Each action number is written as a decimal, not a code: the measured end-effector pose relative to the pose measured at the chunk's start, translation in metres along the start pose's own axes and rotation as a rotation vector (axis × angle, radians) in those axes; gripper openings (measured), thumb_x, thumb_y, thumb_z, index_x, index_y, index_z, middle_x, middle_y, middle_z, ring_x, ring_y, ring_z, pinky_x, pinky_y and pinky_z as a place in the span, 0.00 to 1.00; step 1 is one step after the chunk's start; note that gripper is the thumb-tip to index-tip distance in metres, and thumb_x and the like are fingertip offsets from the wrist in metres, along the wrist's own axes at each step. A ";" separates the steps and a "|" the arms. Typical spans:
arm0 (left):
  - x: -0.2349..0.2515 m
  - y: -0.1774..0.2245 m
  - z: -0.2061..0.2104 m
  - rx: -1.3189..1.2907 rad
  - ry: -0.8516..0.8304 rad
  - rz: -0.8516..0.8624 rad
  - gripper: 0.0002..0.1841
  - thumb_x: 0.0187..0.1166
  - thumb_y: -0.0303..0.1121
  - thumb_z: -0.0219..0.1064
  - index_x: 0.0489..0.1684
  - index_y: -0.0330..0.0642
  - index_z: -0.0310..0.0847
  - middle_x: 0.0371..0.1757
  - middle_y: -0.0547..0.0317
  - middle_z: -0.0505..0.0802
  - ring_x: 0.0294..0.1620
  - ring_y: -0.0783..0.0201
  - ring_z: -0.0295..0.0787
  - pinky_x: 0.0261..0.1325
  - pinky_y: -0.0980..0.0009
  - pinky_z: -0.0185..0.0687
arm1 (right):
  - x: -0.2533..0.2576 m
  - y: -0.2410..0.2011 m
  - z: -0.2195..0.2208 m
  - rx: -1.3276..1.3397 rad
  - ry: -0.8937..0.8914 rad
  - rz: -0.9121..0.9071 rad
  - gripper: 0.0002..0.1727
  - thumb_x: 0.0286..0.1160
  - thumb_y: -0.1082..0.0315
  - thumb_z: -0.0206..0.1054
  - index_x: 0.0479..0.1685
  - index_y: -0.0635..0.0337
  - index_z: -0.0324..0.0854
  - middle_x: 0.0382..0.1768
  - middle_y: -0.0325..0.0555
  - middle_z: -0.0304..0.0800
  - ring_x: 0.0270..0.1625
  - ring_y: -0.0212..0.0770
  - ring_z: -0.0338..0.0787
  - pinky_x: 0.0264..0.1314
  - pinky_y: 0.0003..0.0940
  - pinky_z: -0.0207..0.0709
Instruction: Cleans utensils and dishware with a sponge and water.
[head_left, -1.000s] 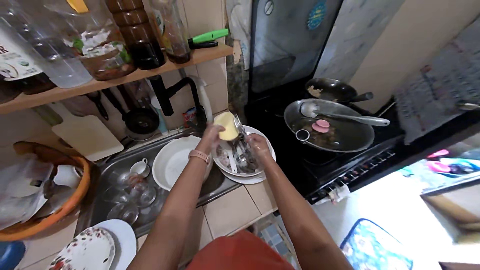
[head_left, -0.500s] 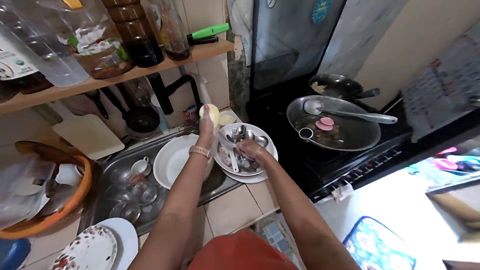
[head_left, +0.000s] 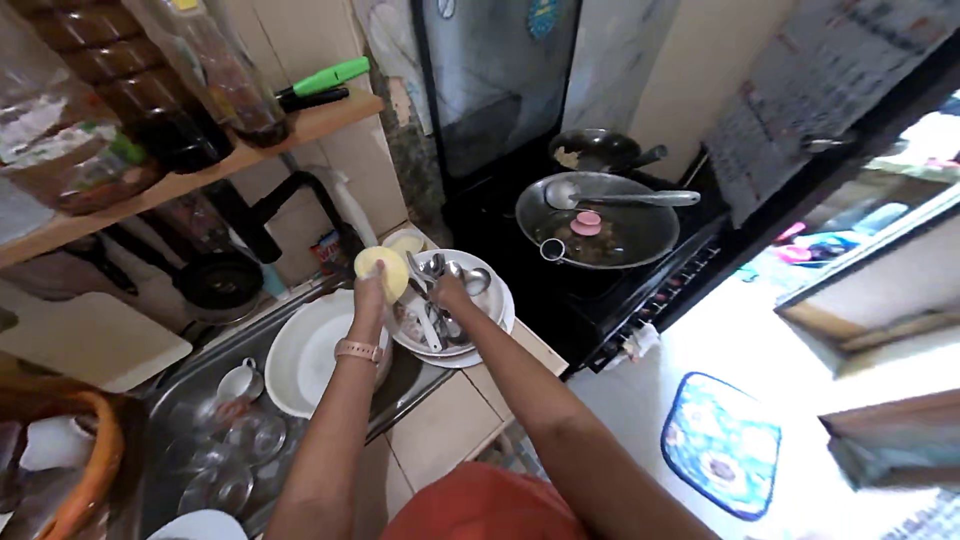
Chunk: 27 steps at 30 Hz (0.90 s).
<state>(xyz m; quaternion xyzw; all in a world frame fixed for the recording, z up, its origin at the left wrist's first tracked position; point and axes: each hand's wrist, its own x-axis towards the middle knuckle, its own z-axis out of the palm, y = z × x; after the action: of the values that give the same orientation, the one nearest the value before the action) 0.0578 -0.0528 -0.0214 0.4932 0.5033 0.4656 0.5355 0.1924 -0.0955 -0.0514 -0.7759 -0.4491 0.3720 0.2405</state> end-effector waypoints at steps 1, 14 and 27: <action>0.000 -0.001 0.000 -0.027 0.013 -0.001 0.24 0.91 0.40 0.58 0.77 0.32 0.68 0.64 0.38 0.85 0.59 0.53 0.86 0.63 0.54 0.82 | 0.001 0.003 0.000 0.035 0.017 -0.022 0.23 0.85 0.62 0.63 0.67 0.75 0.78 0.69 0.73 0.81 0.73 0.67 0.82 0.74 0.65 0.73; -0.046 0.007 0.037 -0.182 -0.055 -0.071 0.43 0.87 0.70 0.30 0.89 0.47 0.58 0.82 0.43 0.75 0.77 0.49 0.74 0.74 0.45 0.73 | -0.050 -0.016 0.009 0.095 0.187 -0.313 0.22 0.81 0.72 0.66 0.72 0.68 0.77 0.59 0.73 0.86 0.65 0.71 0.86 0.68 0.68 0.77; 0.028 0.022 0.018 0.110 0.224 0.139 0.33 0.98 0.47 0.32 0.79 0.24 0.68 0.73 0.26 0.80 0.75 0.40 0.76 0.79 0.46 0.69 | -0.035 0.032 -0.038 -0.049 0.036 -0.444 0.22 0.73 0.77 0.71 0.67 0.73 0.81 0.60 0.75 0.85 0.65 0.71 0.85 0.71 0.68 0.73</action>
<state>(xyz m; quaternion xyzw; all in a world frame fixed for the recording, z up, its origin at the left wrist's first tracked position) 0.0769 -0.0242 -0.0013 0.5003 0.5492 0.5255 0.4147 0.2273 -0.1427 -0.0383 -0.6701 -0.6135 0.2850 0.3057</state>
